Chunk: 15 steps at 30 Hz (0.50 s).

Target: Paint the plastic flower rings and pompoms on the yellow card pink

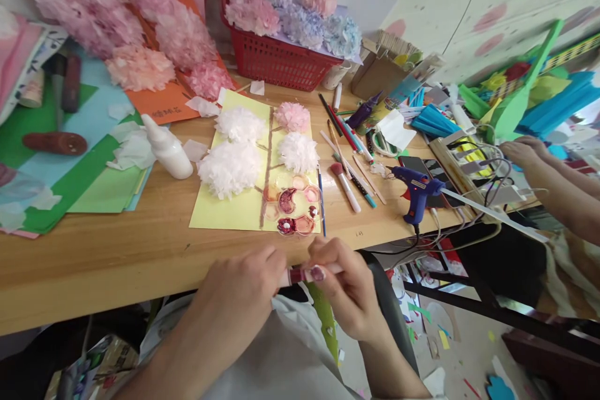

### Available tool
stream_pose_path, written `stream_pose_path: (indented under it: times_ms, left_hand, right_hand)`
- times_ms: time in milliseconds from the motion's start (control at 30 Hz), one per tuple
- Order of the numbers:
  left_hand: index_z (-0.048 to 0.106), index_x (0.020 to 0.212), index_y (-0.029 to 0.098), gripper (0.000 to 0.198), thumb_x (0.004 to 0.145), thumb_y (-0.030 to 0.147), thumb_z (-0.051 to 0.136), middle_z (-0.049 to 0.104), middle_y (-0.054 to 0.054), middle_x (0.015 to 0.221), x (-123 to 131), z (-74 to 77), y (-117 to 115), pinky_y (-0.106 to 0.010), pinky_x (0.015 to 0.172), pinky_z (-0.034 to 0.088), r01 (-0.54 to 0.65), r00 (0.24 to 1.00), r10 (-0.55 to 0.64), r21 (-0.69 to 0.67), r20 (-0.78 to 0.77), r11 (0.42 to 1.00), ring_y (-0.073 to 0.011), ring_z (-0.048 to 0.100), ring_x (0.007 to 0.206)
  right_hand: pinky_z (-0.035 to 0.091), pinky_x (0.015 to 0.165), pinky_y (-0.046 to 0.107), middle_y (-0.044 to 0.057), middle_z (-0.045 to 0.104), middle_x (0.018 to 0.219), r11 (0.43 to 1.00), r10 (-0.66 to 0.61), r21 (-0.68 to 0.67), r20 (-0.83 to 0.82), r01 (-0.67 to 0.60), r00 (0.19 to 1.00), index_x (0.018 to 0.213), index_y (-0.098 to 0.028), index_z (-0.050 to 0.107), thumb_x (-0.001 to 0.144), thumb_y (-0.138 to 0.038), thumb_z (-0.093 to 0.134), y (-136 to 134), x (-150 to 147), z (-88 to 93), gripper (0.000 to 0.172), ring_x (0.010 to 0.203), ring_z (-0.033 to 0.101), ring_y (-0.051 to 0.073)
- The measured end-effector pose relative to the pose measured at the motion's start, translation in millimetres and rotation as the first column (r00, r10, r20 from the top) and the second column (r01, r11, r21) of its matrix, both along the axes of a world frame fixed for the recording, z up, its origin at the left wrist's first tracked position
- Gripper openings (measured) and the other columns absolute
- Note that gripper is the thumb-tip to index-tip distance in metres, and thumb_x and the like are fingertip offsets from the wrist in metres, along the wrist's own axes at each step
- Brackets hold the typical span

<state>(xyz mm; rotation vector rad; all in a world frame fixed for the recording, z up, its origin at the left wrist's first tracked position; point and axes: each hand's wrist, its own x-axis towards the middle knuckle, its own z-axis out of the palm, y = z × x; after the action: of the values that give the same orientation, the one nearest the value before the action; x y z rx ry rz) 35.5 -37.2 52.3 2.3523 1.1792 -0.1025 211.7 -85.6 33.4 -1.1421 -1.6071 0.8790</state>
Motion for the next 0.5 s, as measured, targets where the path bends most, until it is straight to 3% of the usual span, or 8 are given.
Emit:
stream_pose_path:
  times_ms: [100, 200, 333, 400, 500]
  left_hand:
    - [0.055, 0.077, 0.023, 0.032, 0.075, -0.004, 0.037, 0.063, 0.000, 0.072, 4, 0.7, -1, -0.031, 0.049, 0.022, 0.014, 1.000, -0.015, 0.017, 0.024, 1.000, -0.0176, 0.060, 0.057]
    - [0.051, 0.071, 0.024, 0.032, 0.074, -0.004, 0.036, 0.059, 0.000, 0.065, -3, -1.8, 0, -0.031, 0.048, 0.024, -0.031, 0.997, 0.027, 0.056, 0.067, 0.998, -0.0185, 0.060, 0.054]
    - [0.049, 0.072, 0.025, 0.030, 0.080, 0.000, 0.034, 0.058, 0.000, 0.067, -24, -7.8, 10, -0.030, 0.050, 0.033, -0.124, 0.985, 0.110, 0.104, 0.130, 0.987, -0.0193, 0.062, 0.058]
    - [0.050, 0.078, 0.024, 0.028, 0.083, 0.002, 0.033, 0.061, -0.001, 0.075, -33, -11.3, 17, -0.030, 0.054, 0.039, -0.186, 0.966, 0.158, 0.121, 0.206, 0.975, -0.0190, 0.064, 0.064]
    - [0.056, 0.101, 0.022, 0.034, 0.084, 0.003, 0.033, 0.065, -0.005, 0.103, -37, -18.4, 25, -0.031, 0.072, 0.050, -0.271, 0.894, 0.185, 0.164, 0.407, 0.949, -0.0198, 0.067, 0.091]
  right_hand:
    - [0.035, 0.058, 0.027, -0.002, 0.049, 0.069, 0.993, -0.023, -0.117, -0.079, 0.014, 0.997, 0.088, -0.021, 0.057, 0.101, -0.028, 0.052, -3, -1, 1.1, 0.015, 0.063, 0.045, 0.014]
    - [0.037, 0.060, 0.029, -0.002, 0.049, 0.067, 0.985, -0.172, -0.053, -0.168, 0.165, 0.971, 0.087, -0.022, 0.060, 0.101, -0.031, 0.052, 1, 6, 4.8, 0.018, 0.062, 0.046, 0.014]
    - [0.032, 0.054, 0.029, -0.003, 0.044, 0.063, 0.916, -0.382, 0.024, -0.250, 0.399, 0.890, 0.081, -0.023, 0.057, 0.100, -0.035, 0.053, 13, 27, 11.4, 0.022, 0.054, 0.037, 0.013]
    - [0.030, 0.051, 0.028, -0.002, 0.046, 0.065, 0.890, -0.438, 0.016, -0.242, 0.455, 0.866, 0.083, -0.024, 0.057, 0.099, -0.035, 0.054, 17, 35, 11.2, 0.020, 0.052, 0.036, 0.013]
    - [0.033, 0.050, 0.027, -0.001, 0.053, 0.069, 0.911, -0.407, -0.041, -0.233, 0.410, 0.883, 0.087, -0.023, 0.061, 0.097, -0.036, 0.057, 20, 42, 5.0, 0.017, 0.054, 0.041, 0.012]
